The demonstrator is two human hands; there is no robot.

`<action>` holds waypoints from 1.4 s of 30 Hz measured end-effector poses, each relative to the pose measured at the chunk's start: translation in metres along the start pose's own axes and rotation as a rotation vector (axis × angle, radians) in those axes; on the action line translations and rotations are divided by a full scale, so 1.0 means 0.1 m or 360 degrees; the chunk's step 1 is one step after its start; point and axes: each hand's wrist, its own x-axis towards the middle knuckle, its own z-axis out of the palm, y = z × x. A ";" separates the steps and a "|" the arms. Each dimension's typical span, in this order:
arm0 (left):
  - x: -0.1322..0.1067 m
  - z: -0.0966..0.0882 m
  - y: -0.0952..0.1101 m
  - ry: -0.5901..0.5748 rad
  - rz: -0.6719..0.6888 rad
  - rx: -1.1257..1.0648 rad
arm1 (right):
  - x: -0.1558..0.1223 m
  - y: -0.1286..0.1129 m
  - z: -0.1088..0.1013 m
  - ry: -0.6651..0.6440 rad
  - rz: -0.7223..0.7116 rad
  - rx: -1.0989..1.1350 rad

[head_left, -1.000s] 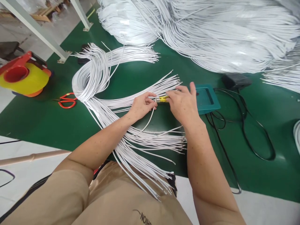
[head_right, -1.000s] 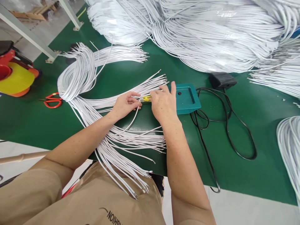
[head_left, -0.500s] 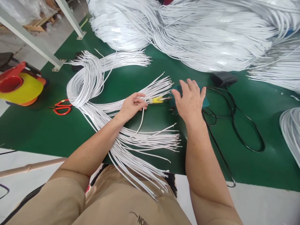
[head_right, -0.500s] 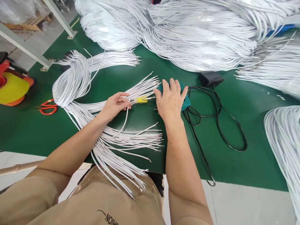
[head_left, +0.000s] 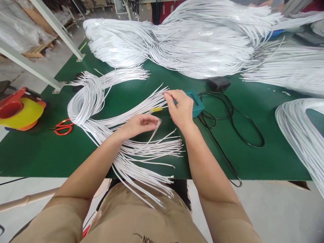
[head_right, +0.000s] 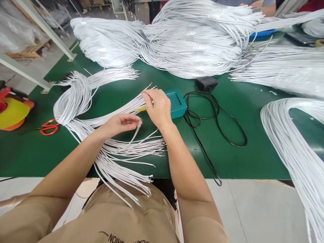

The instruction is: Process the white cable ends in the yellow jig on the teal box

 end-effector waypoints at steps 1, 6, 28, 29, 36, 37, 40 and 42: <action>-0.04 -0.03 0.04 -0.0068 0.0015 0.0128 | 0.00 0.00 0.00 -0.0012 0.0016 0.0039; -0.30 -0.45 0.06 0.0557 0.0001 0.1086 | 0.03 0.12 -0.08 0.0081 0.0230 0.0229; -0.23 -1.11 -0.05 -0.0069 -0.0429 0.2204 | -0.05 -0.01 0.09 -0.0228 0.0218 0.0260; -0.21 -1.07 -0.03 -0.0084 -0.0409 0.2302 | -0.06 0.00 0.10 -0.0248 0.0219 0.0256; -0.07 -0.84 0.01 -0.0327 -0.0456 0.2788 | -0.08 -0.05 0.12 -0.0313 0.0181 0.0254; -0.06 -0.84 0.00 -0.0331 -0.0430 0.2823 | -0.08 -0.06 0.12 -0.0328 0.0177 0.0246; -0.03 -0.88 -0.03 -0.0287 -0.0402 0.2789 | -0.09 -0.09 0.12 -0.0388 0.0171 0.0205; 0.00 -0.91 -0.05 -0.0203 -0.0457 0.2665 | -0.09 -0.10 0.13 -0.0432 0.0165 0.0189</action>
